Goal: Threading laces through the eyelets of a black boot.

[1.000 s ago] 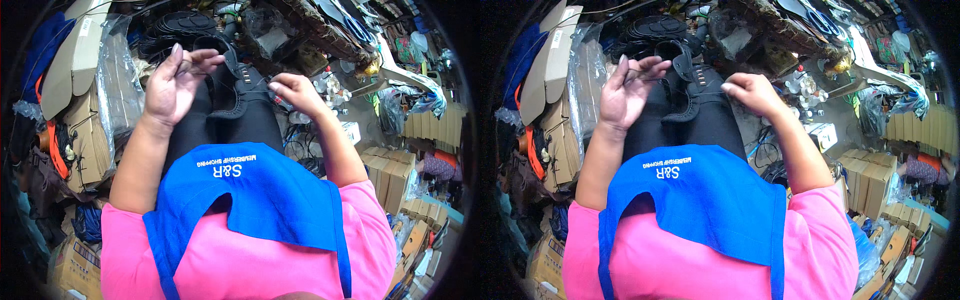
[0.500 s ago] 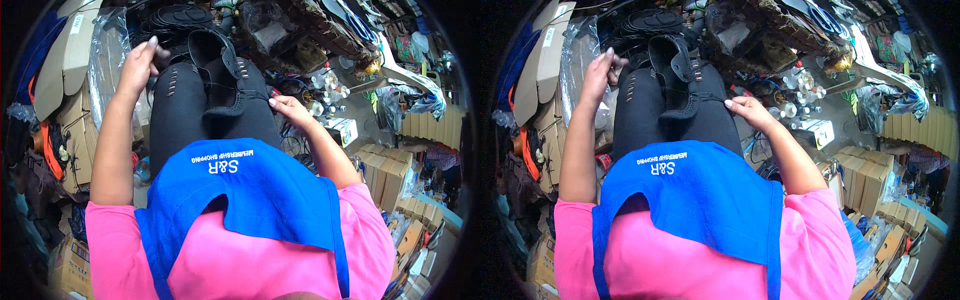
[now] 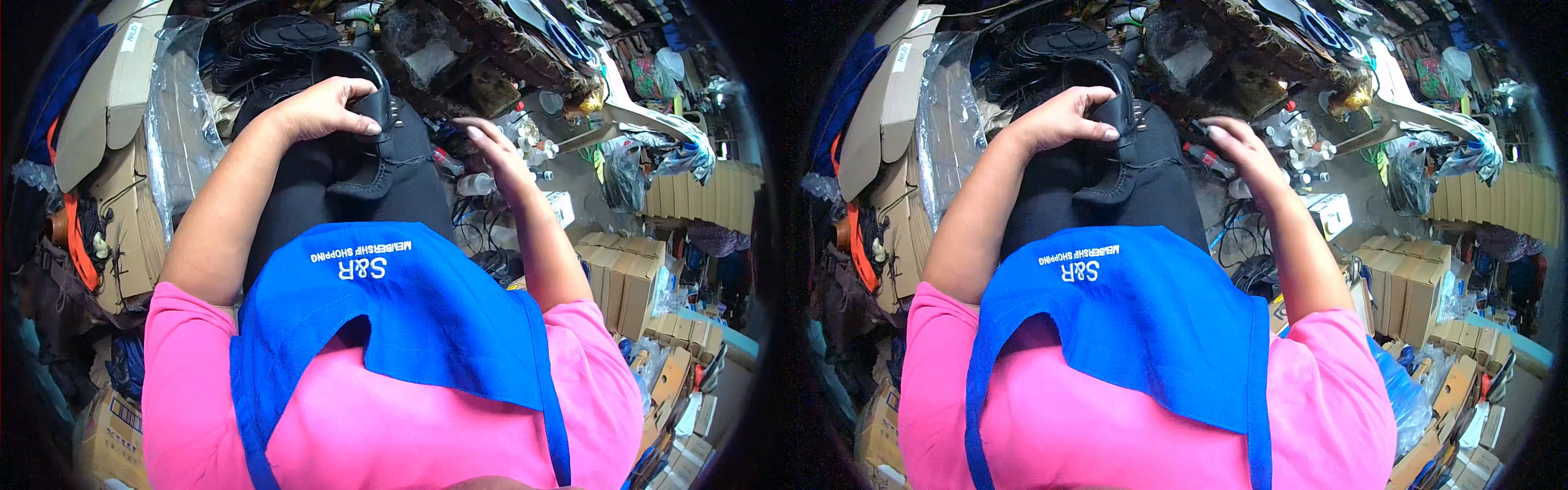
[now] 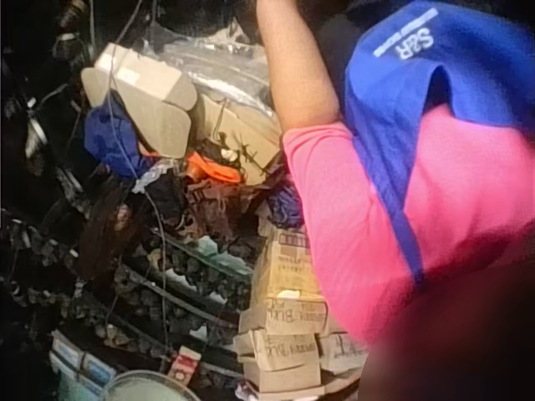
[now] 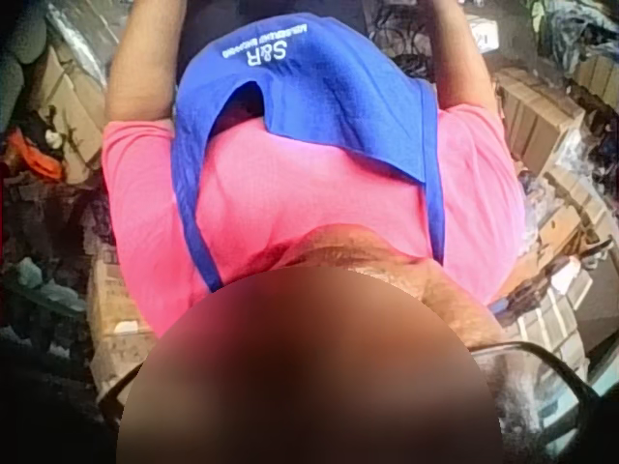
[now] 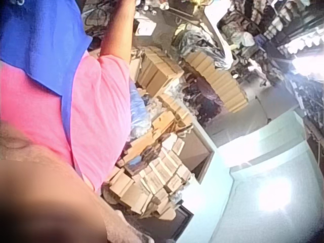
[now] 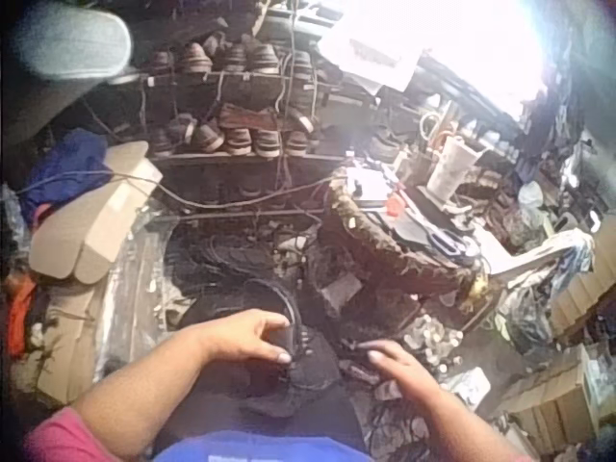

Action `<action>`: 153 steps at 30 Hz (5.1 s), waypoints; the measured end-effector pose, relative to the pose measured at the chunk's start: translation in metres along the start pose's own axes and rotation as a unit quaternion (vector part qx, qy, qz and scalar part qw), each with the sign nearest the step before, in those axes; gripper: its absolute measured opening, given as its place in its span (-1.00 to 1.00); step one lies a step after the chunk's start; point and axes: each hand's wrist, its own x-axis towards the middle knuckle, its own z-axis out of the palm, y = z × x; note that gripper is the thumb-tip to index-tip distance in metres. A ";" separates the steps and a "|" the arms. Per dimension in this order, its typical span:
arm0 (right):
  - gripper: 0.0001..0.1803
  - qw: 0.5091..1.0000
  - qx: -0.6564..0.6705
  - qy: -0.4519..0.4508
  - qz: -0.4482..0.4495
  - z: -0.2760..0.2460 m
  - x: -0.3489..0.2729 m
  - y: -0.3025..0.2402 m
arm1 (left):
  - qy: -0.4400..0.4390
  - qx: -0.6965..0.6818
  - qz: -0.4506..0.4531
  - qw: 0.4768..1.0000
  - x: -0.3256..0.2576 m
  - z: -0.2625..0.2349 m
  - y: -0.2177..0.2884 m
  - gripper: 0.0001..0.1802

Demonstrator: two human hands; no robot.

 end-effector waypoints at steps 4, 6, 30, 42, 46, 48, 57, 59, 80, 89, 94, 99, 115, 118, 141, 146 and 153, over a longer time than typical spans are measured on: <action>-0.63 0.935 -0.282 -0.169 -0.130 0.046 0.027 -0.060 | 0.013 0.017 -0.024 0.999 0.000 0.000 -0.006 -0.69; -0.69 0.900 -0.345 -0.211 -0.165 0.059 0.035 -0.068 | 0.004 0.000 -0.042 0.999 0.000 0.002 -0.005 -0.74; -0.70 0.904 -0.322 -0.107 -0.258 0.050 0.003 -0.061 | -0.057 0.110 0.020 0.992 -0.007 -0.003 0.010 -0.53; -0.79 0.834 -0.444 -0.098 -0.313 0.058 0.016 -0.073 | 0.010 0.102 0.015 0.995 0.012 0.008 -0.008 -0.69; -0.80 0.810 -0.486 -0.127 -0.303 0.054 0.019 -0.079 | 0.008 0.116 -0.014 0.993 0.016 0.011 -0.004 -0.69; -0.81 0.838 -0.444 -0.124 -0.292 0.058 0.020 -0.076 | 0.002 0.115 -0.009 0.993 0.013 0.009 -0.002 -0.68; -0.84 0.948 -0.222 -0.200 -0.109 0.039 0.035 -0.054 | -0.019 0.120 -0.010 0.993 0.009 0.006 0.001 -0.69; -0.85 0.951 -0.195 -0.217 -0.099 0.037 0.041 -0.049 | -0.020 0.117 -0.009 0.993 0.009 0.006 -0.003 -0.68; -0.73 0.900 -0.318 -0.071 -0.290 0.059 0.011 -0.049 | 0.308 0.316 0.096 0.892 -0.051 0.013 -0.002 -0.66; -0.59 0.877 -0.381 -0.020 -0.291 0.076 -0.014 -0.037 | 0.263 0.368 0.074 0.889 -0.105 0.063 0.009 -0.70; -0.58 0.925 -0.278 -0.079 -0.248 0.064 -0.004 -0.036 | 0.278 0.479 -0.012 0.833 -0.136 0.044 0.020 -0.73; -0.52 0.859 -0.426 0.008 -0.285 0.082 -0.025 -0.030 | 0.342 0.464 -0.029 0.816 -0.133 0.045 0.029 -0.79; -0.54 0.881 -0.387 0.005 -0.271 0.077 -0.022 -0.032 | 0.307 0.607 0.137 0.720 -0.068 0.071 0.001 -0.86; -0.59 0.916 -0.322 -0.047 -0.234 0.064 -0.008 -0.034 | 0.317 0.420 0.172 0.833 -0.065 0.073 0.007 -0.84; -0.67 0.945 -0.179 -0.245 -0.121 0.043 0.044 -0.043 | 0.268 0.364 0.086 0.888 -0.044 0.058 -0.016 -0.89; -0.65 0.945 -0.211 -0.201 -0.148 0.045 0.031 -0.050 | 0.282 0.427 0.114 0.852 -0.057 0.068 0.000 -0.81; -0.63 0.978 -0.012 -0.210 -0.015 0.054 0.032 -0.040 | 0.313 0.355 -0.047 0.879 -0.061 0.075 -0.002 -0.81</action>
